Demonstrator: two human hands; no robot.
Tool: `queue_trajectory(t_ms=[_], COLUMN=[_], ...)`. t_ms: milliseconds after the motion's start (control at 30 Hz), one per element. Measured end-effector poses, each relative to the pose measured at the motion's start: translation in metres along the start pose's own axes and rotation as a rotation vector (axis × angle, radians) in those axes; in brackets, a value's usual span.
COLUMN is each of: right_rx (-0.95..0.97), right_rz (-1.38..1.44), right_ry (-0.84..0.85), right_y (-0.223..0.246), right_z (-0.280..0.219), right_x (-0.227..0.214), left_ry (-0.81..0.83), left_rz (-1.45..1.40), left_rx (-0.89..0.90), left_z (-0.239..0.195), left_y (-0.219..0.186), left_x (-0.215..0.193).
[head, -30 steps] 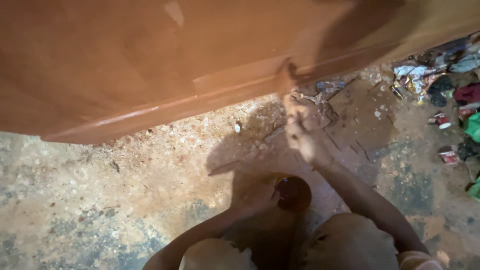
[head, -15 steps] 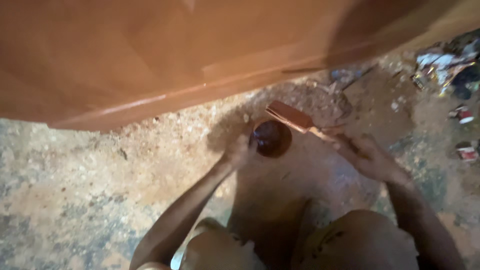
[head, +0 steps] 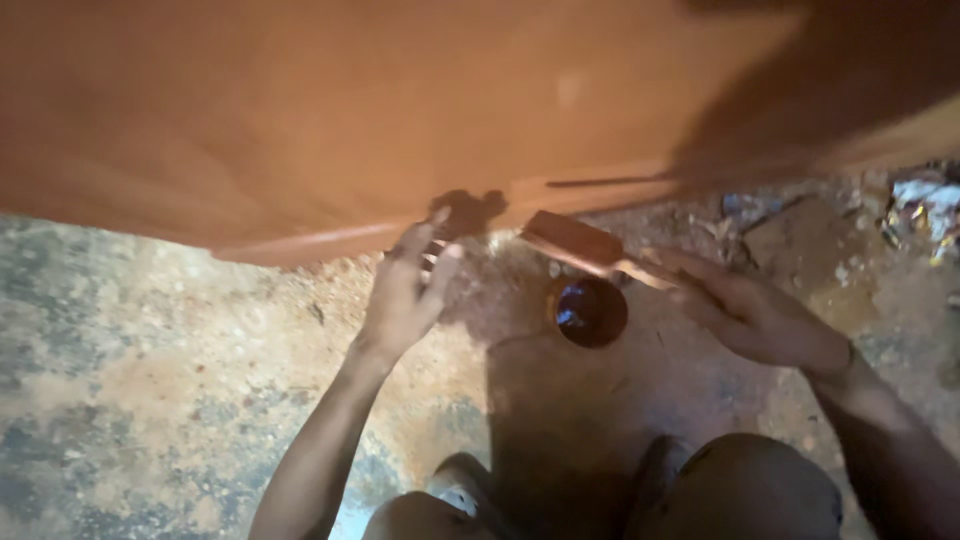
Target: The person paints the lower section of a wall using a paintbrush and a container of brown paint. They repeatedly dip the brush into the paint and apply it to the wall surface.
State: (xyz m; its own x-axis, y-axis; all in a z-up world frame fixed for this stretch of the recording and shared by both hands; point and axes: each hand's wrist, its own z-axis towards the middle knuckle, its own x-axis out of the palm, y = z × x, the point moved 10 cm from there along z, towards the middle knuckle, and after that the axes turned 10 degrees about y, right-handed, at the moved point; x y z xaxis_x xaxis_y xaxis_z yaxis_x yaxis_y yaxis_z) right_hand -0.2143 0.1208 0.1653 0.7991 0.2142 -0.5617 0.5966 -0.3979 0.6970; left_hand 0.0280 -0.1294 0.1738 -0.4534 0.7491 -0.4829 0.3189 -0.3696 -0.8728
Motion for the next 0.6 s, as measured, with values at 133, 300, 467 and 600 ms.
queue_trajectory(t_ms=[133,300,467,600], right_rx=[0.013,-0.157,-0.254,0.026], right_rz=[0.655,1.328,1.397,0.363], right_ry=[-0.213,-0.501,-0.627,-0.663], right_y=[-0.034,-0.057,-0.044,0.025], right_z=[-0.046,-0.101,-0.074,0.002], right_x=[-0.003,0.015,0.015,0.027], left_ry=[-0.265,-0.593,-0.614,-0.484], left_rz=[0.024,0.428,0.669,0.872], left_rx=[0.227,0.495,0.325,0.173], left_z=[-0.027,-0.062,-0.055,-0.037], left_y=[-0.069,-0.119,-0.095,-0.074], left_x=[-0.084,-0.132,-0.146,-0.149])
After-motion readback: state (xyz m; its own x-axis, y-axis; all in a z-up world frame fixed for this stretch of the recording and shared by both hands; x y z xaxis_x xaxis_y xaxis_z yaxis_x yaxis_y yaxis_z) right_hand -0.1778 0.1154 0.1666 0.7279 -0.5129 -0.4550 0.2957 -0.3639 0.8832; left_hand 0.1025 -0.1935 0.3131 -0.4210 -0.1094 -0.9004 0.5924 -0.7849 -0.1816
